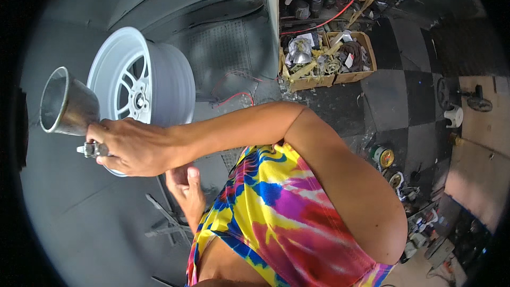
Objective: Refurbishing and spray painting a car wheel rim in a paint booth.
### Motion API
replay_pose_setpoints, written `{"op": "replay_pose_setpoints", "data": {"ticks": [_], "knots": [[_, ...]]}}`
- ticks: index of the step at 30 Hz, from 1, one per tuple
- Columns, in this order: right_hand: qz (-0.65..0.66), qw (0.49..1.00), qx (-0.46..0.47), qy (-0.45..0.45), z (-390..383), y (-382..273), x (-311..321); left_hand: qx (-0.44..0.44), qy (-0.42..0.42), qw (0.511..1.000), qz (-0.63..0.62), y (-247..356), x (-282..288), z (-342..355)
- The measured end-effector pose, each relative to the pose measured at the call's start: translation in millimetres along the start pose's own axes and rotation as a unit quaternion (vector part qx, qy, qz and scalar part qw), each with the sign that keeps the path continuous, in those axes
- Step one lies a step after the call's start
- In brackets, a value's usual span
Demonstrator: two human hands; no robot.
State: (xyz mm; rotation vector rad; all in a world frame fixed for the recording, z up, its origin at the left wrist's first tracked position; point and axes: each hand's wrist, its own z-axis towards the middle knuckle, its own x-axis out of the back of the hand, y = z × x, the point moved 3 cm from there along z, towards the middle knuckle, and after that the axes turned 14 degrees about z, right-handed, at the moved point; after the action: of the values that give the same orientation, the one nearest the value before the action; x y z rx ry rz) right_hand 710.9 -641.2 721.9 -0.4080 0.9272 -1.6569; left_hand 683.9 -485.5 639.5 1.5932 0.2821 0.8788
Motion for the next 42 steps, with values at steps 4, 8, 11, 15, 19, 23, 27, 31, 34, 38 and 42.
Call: {"op": "replay_pose_setpoints", "data": {"ticks": [4, 8, 11, 15, 19, 23, 27, 31, 34, 38, 42], "knots": [[-0.015, 0.999, -0.042, -0.026, -3, -12, -26, 0.069, 0.138, 0.975, -0.16, -6, -23, -16], [-0.033, 0.995, -0.032, -0.083, -17, -13, -61, 0.039, 0.198, 0.942, -0.268, 7, -19, -32], [-0.007, 0.991, -0.018, -0.135, -42, -7, -90, 0.122, 0.288, 0.913, -0.263, 3, -11, -61], [0.018, 0.972, -0.107, -0.21, -104, -4, -107, 0.169, 0.366, 0.883, -0.24, -27, 27, -137], [-0.075, 0.911, -0.247, -0.322, -194, 23, -90, 0.308, 0.441, 0.818, -0.203, -42, 67, -256], [-0.263, 0.765, -0.344, -0.477, -308, 74, 24, 0.347, 0.512, 0.769, -0.162, -35, 79, -349], [-0.333, 0.562, -0.337, -0.678, -401, 183, 117, 0.387, 0.563, 0.724, -0.098, -28, 81, -434], [-0.279, 0.537, -0.352, -0.713, -377, 217, 43, 0.427, 0.627, 0.645, -0.088, -25, 54, -524], [-0.265, 0.526, -0.389, -0.709, -356, 219, 11, 0.426, 0.655, 0.606, -0.15, -27, 26, -570], [-0.256, 0.528, -0.46, -0.666, -402, 139, -17, 0.435, 0.654, 0.59, -0.188, -31, 5, -612], [-0.168, 0.624, -0.504, -0.573, -416, 169, 1, 0.461, 0.638, 0.581, -0.207, -54, -8, -656]]}}
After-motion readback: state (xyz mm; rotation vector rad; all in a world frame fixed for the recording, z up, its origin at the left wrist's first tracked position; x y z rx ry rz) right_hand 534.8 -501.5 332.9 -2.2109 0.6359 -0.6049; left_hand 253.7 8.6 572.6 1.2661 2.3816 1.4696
